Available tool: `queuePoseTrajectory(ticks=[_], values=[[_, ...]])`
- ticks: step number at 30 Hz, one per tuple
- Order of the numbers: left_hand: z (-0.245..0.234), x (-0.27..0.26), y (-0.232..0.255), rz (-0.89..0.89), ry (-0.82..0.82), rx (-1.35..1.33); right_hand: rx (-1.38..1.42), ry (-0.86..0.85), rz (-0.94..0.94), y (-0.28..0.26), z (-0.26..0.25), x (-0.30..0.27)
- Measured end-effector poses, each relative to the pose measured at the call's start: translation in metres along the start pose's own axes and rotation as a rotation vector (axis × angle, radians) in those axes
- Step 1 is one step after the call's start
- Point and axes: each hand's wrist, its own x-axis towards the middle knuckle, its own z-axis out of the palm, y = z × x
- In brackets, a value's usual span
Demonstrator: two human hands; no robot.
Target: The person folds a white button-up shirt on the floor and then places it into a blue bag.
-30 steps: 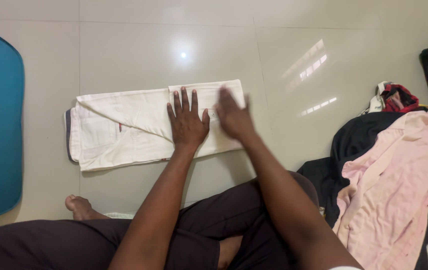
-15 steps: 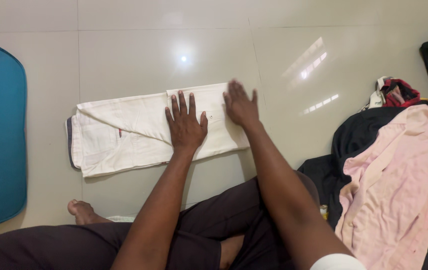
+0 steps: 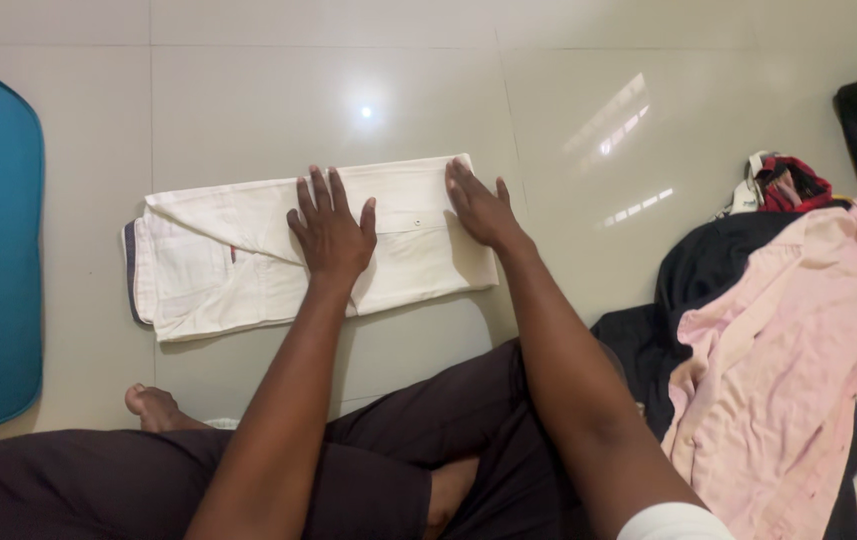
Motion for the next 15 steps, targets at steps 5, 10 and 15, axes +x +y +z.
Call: queuePoseTrajectory(ticks=[5, 10, 15], values=[[0.002, -0.055, 0.026, 0.159, 0.007, 0.031, -0.1, 0.158, -0.204, -0.003, 0.021, -0.043], [0.001, -0.093, 0.024, 0.142, -0.041, 0.029, -0.21, -0.229, -0.138, -0.038, 0.056, -0.114], [-0.002, -0.094, 0.019, 0.179, 0.007, 0.016, -0.244, -0.305, 0.248, -0.022, 0.018, -0.129]])
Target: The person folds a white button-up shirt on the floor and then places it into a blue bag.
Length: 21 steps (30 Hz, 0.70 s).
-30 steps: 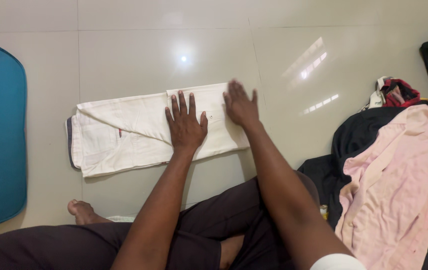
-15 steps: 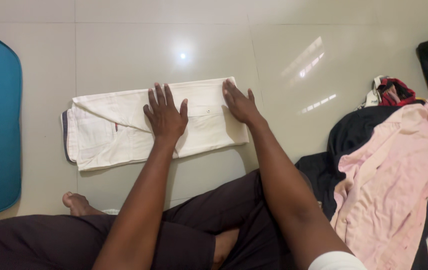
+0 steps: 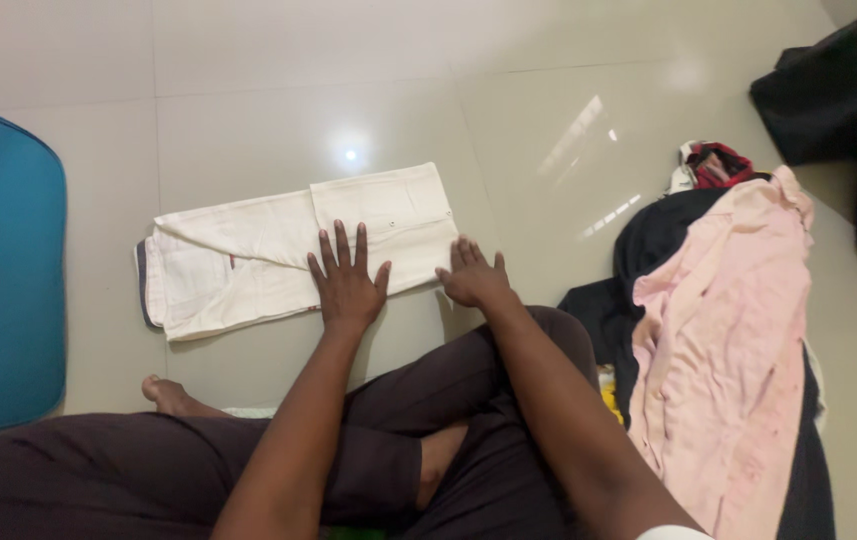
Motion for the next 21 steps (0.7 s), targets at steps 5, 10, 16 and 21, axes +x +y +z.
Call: queuePoseTrajectory(ticks=[5, 10, 16, 21], values=[[0.03, 0.004, -0.015, -0.025, -0.069, -0.076, -0.118, 0.005, -0.194, -0.02, 0.041, 0.01], [0.007, 0.041, -0.081, -0.363, 0.043, -1.088, 0.039, 0.127, -0.24, 0.005, 0.021, 0.019], [-0.022, 0.013, -0.094, -0.594, -0.15, -0.809, 0.218, 0.431, -0.446, -0.051, 0.001, -0.03], [0.0, -0.003, -0.075, -0.481, 0.006, -0.585, 0.042, 0.523, -0.736, -0.105, 0.007, -0.037]])
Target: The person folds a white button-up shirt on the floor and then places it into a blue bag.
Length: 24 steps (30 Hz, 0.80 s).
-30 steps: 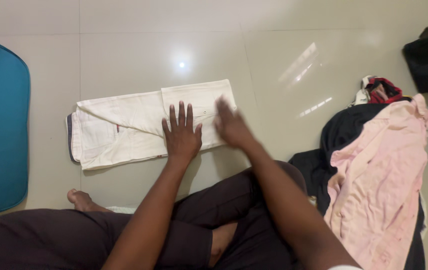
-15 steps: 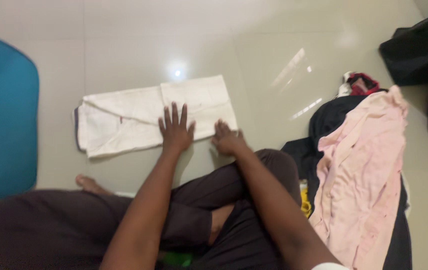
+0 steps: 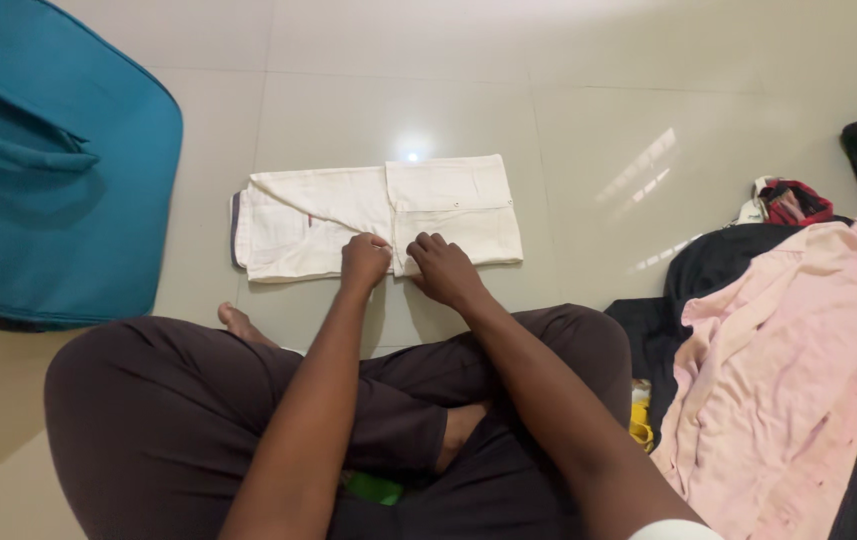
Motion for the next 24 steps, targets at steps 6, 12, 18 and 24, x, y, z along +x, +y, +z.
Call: queuePoseTrajectory(ticks=[6, 12, 18, 24], values=[[-0.013, -0.009, 0.018, -0.19, -0.117, -0.187, 0.136, 0.048, 0.125, 0.018, 0.019, 0.013], [-0.024, -0.015, 0.042, -0.385, -0.212, -0.158, 0.434, 0.181, 0.316, 0.036, 0.016, 0.017], [0.005, -0.002, 0.032, -0.454, -0.338, -0.714, 0.485, 0.224, 0.27, 0.023, 0.013, 0.01], [0.03, 0.011, 0.008, 0.018, -0.078, -0.254, 0.361, -0.075, 0.165, 0.016, 0.004, 0.003]])
